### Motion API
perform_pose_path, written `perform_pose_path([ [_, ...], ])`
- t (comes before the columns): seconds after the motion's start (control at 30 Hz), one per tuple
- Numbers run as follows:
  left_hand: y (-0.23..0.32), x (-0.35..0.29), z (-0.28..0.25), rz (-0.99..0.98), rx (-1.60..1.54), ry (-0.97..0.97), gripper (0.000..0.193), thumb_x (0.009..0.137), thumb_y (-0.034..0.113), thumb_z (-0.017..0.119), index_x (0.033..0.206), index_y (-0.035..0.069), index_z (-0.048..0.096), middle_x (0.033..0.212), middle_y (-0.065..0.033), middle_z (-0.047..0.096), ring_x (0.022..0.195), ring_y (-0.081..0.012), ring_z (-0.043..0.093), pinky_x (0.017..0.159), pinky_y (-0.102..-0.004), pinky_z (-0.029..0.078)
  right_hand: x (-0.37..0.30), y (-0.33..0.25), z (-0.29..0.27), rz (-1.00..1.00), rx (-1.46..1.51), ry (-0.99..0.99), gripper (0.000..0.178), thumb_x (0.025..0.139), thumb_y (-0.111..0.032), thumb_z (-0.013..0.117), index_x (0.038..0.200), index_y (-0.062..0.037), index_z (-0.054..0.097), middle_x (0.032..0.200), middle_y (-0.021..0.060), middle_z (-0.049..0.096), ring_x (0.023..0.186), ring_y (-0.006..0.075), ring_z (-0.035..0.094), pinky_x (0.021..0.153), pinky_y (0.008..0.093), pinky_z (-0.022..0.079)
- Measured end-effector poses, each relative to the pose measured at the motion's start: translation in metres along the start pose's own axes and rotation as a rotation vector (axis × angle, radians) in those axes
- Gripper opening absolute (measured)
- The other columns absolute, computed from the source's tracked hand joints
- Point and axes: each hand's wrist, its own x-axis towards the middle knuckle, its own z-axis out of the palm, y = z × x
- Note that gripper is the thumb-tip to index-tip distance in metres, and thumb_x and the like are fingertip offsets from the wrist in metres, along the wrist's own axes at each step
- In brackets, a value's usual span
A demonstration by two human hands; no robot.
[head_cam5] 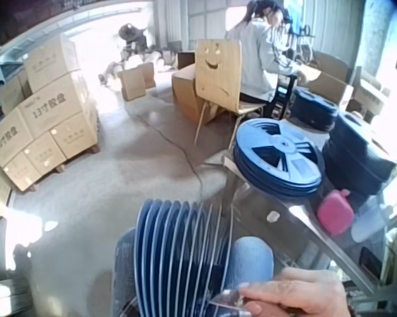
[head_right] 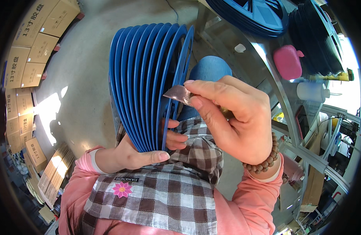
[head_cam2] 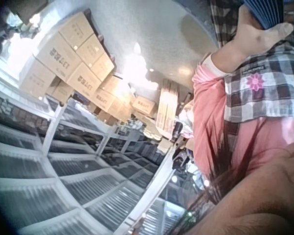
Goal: The person wipes the surface of blue plastic reels with a pink cloth, then uses a utility knife to trim edges on a stack of reels. The person continues wiping and handling the reels in a warehouse setting.
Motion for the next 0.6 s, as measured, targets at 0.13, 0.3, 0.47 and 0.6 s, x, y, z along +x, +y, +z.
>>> perform_pose_path([
  [0.13, -0.004, 0.0, 0.001, 0.024, -0.072, 0.033, 0.056, 0.089, -0.002, 0.065, 0.138, -0.001, 0.04, 0.126, -0.0175, 0.06, 0.116, -0.0227, 0.06, 0.1, -0.0356, 0.05, -0.009, -0.006, 0.0, -0.05, -0.08, -0.051, 0.029, 0.075, 0.006, 0.072, 0.103, -0.0016, 0.072, 0.07, 0.0086, 0.062, 0.055, 0.0176, 0.058, 0.049, 0.0274, 0.043],
  [0.3, -0.007, 0.002, -0.003, 0.111, -0.009, 0.046, 0.057, 0.09, -0.002, 0.061, 0.141, -0.002, 0.034, 0.129, -0.0214, 0.058, 0.123, -0.0274, 0.055, 0.102, -0.0405, 0.048, -0.035, -0.007, 0.012, -0.235, -0.245, -0.156, 0.037, 0.067, -0.005, 0.075, 0.103, -0.0099, 0.073, 0.066, 0.0004, 0.054, 0.052, 0.0175, 0.055, 0.044, 0.0293, 0.041],
  [0.47, -0.008, 0.0, -0.003, 0.099, -0.077, 0.044, 0.057, 0.09, -0.003, 0.061, 0.141, 0.0, 0.034, 0.129, -0.0204, 0.058, 0.121, -0.0272, 0.057, 0.1, -0.0389, 0.049, -0.037, -0.007, 0.011, -0.275, -0.217, -0.105, 0.037, 0.069, 0.002, 0.074, 0.105, -0.0039, 0.071, 0.071, 0.0047, 0.06, 0.054, 0.0159, 0.055, 0.047, 0.0281, 0.04],
  [0.6, -0.007, 0.001, -0.004, 0.051, -0.111, 0.054, 0.055, 0.089, -0.005, 0.063, 0.138, 0.001, 0.039, 0.126, -0.0196, 0.06, 0.117, -0.0248, 0.06, 0.096, -0.0349, 0.052, -0.025, -0.002, 0.012, -0.222, -0.181, -0.045, 0.036, 0.071, 0.004, 0.074, 0.106, -0.0016, 0.071, 0.072, 0.0071, 0.061, 0.056, 0.0167, 0.056, 0.048, 0.0267, 0.042],
])
